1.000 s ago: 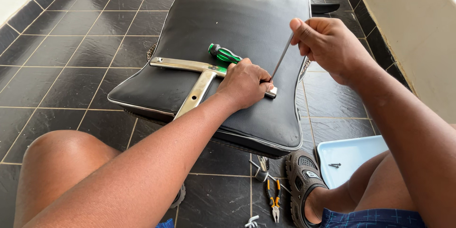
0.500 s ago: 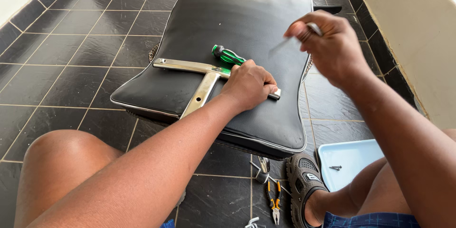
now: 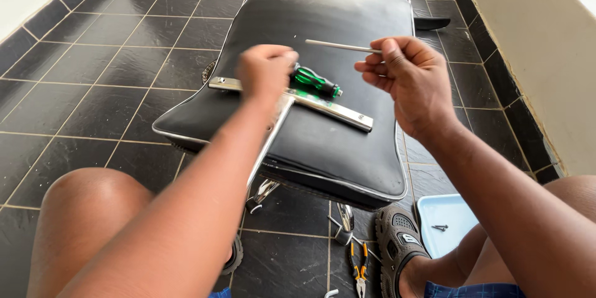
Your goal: The person places a black motorcycle seat on a white plastic chair, aligns a metal bracket, and fastens it using screws and an Allen key. They tighten multiple screws to secure the bracket to the seat.
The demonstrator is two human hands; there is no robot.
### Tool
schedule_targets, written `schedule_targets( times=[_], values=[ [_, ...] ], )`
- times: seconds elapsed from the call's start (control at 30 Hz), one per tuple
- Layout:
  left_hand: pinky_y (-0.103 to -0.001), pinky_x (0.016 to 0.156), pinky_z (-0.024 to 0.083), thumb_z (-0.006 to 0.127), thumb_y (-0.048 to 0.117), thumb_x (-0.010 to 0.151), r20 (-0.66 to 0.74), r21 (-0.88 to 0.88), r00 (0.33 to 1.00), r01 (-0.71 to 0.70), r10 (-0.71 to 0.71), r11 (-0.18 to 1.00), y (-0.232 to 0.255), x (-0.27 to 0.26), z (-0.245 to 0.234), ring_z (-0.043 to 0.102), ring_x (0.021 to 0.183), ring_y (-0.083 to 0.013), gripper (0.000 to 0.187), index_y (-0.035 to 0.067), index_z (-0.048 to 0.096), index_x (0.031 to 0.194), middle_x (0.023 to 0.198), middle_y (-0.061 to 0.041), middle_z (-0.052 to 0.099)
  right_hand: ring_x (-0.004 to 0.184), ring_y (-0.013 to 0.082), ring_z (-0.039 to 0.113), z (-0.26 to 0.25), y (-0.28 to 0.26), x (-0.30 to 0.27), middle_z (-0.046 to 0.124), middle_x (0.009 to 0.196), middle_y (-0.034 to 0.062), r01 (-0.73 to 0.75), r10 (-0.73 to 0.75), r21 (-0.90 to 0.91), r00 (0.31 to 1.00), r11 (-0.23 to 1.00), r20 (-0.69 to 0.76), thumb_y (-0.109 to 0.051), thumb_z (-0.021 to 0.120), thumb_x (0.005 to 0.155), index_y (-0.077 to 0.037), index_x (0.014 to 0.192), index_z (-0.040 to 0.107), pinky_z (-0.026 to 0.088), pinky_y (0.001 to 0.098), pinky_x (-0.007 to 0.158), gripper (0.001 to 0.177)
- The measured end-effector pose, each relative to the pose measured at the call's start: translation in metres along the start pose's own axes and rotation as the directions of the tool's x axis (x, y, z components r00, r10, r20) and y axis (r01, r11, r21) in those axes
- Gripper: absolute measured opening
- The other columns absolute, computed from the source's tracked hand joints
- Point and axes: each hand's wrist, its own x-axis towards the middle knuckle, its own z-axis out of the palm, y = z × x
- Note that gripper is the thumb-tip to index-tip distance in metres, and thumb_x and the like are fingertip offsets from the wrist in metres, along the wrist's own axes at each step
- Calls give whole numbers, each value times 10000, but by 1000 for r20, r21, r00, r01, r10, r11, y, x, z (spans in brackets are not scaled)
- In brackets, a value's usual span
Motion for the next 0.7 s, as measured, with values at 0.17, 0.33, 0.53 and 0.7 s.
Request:
schedule_targets(
  times=[0.17,0.33,0.53,0.7],
  values=[
    [-410,780,548,881,153,642,-316,645,894,-43,317,763,-20,34,-65,686,960,-320,445,57,781,1065,1087,-182,746,959,211,752,23,-2,-10,709,983,120,-43,43,4,998,999,48,-188,578,1038,9,1142,642,637,345,888,231],
    [-505,840,593,752,341,874,-192,707,963,271,-192,653,-3,25,-97,722,1014,-374,497,70,647,1278,1202,-185,702,970,199,748,39,-1,-14,707,999,130,-69,68,7,993,998,93,-192,570,1047,18,1178,624,638,330,900,253],
    [-460,877,585,715,525,936,-34,869,970,147,-239,472,20,6,-103,720,1030,-356,552,25,730,1170,1145,-198,727,938,186,739,58,-5,-13,716,988,135,-94,96,-24,987,995,127,-204,569,1041,15,1175,626,635,319,874,263],
    [-431,871,560,766,519,862,20,898,989,45,-143,438,17,-10,-123,706,1024,-302,381,177,819,1022,1053,-101,757,900,174,730,70,-8,-8,708,950,123,-57,73,-121,987,991,140,-213,577,1047,5,1147,644,630,313,856,249]
  ],
)
